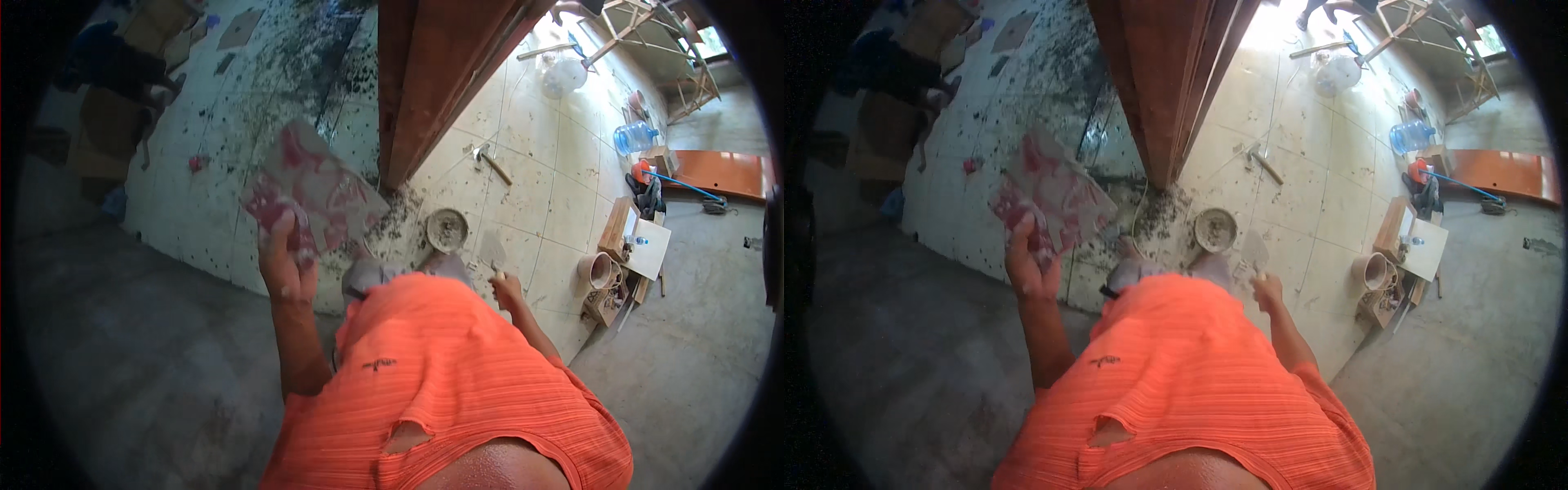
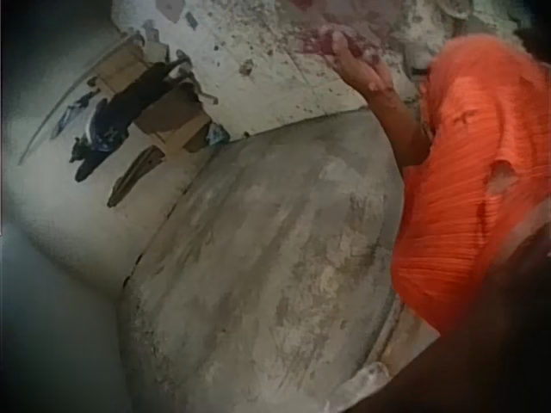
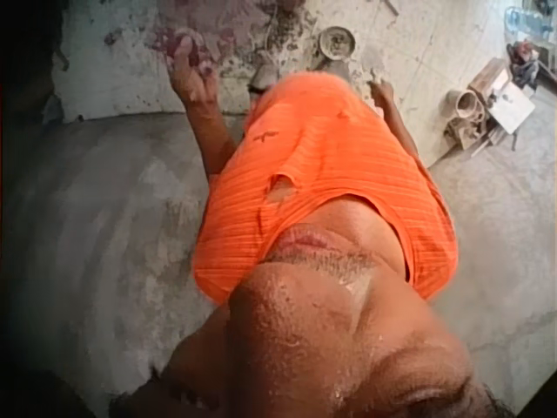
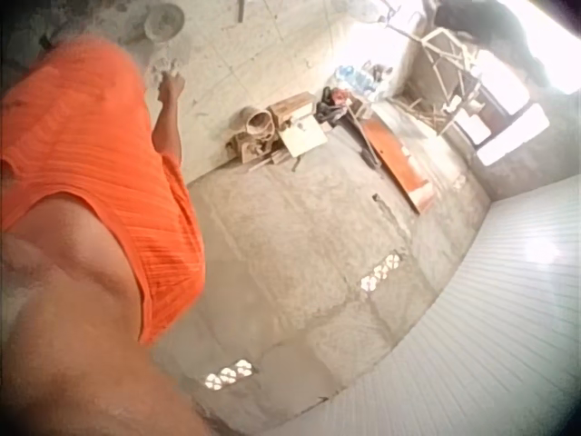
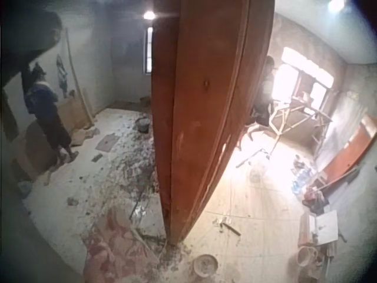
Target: The person applies plaster to a wall and a door frame using a putty knife and a trowel, taking mortar from a bucket.
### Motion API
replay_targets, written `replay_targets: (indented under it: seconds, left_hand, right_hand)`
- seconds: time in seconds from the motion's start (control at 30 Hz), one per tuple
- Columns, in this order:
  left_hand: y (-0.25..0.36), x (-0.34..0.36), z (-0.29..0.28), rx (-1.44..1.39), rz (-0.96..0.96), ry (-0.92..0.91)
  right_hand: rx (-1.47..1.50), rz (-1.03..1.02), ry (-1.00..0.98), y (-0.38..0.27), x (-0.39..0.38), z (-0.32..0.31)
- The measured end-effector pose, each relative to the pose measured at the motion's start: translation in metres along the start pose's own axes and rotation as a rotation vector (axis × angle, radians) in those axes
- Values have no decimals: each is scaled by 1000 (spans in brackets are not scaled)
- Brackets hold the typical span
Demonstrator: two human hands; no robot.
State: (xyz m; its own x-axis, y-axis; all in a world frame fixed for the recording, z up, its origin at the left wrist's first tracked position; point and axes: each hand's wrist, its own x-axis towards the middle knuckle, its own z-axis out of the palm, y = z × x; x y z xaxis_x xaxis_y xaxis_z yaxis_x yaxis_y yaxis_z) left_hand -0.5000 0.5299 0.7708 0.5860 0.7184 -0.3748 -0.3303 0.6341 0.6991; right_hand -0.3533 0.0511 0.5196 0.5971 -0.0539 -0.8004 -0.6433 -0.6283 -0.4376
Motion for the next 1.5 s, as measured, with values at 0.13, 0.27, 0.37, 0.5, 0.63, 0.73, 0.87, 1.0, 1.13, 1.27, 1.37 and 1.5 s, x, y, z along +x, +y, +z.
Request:
replay_targets:
  seconds: [0.13, 0.27, 0.37, 0.5, 0.63, 0.73, 0.87, 1.0, 1.13, 1.27, 1.37, 1.5]
  left_hand:
    - [7, -4, 10, -9, 61, -5]
    - [14, 2, 10, 54, 50, -85]
    - [6, -3, 34, 80, 85, -99]
    - [8, -20, 69, -13, 92, -41]
    - [-9, -22, 38, -77, 82, -21]
    - [-11, -31, 44, -71, 91, 4]
    - [-5, -33, 35, -61, 154, 30]
    - [1, -36, 32, -88, 146, -20]
    - [0, -31, 25, -62, 143, 13]
    - [-4, -25, 22, -82, 162, -19]
    - [0, -28, 29, -90, 117, -17]
    - [1, -17, 23, -67, 136, -58]
  right_hand:
    - [54, 32, 58, 14, -7, 2]
    - [354, -27, -35, -59, -30, 8]
    - [447, -384, -50, -165, -59, 1]
    - [808, -641, -202, -337, -127, -5]
    - [1040, -845, -313, -439, -189, -5]
    - [1057, -998, -387, -458, -200, -9]
    - [1021, -1095, -438, -460, -205, -6]
    - [998, -1123, -421, -458, -209, 0]
    - [950, -1106, -414, -456, -215, -3]
    - [933, -1081, -404, -450, -219, 1]
    - [918, -1151, -430, -447, -218, 3]
    - [893, -1145, -322, -440, -201, 2]
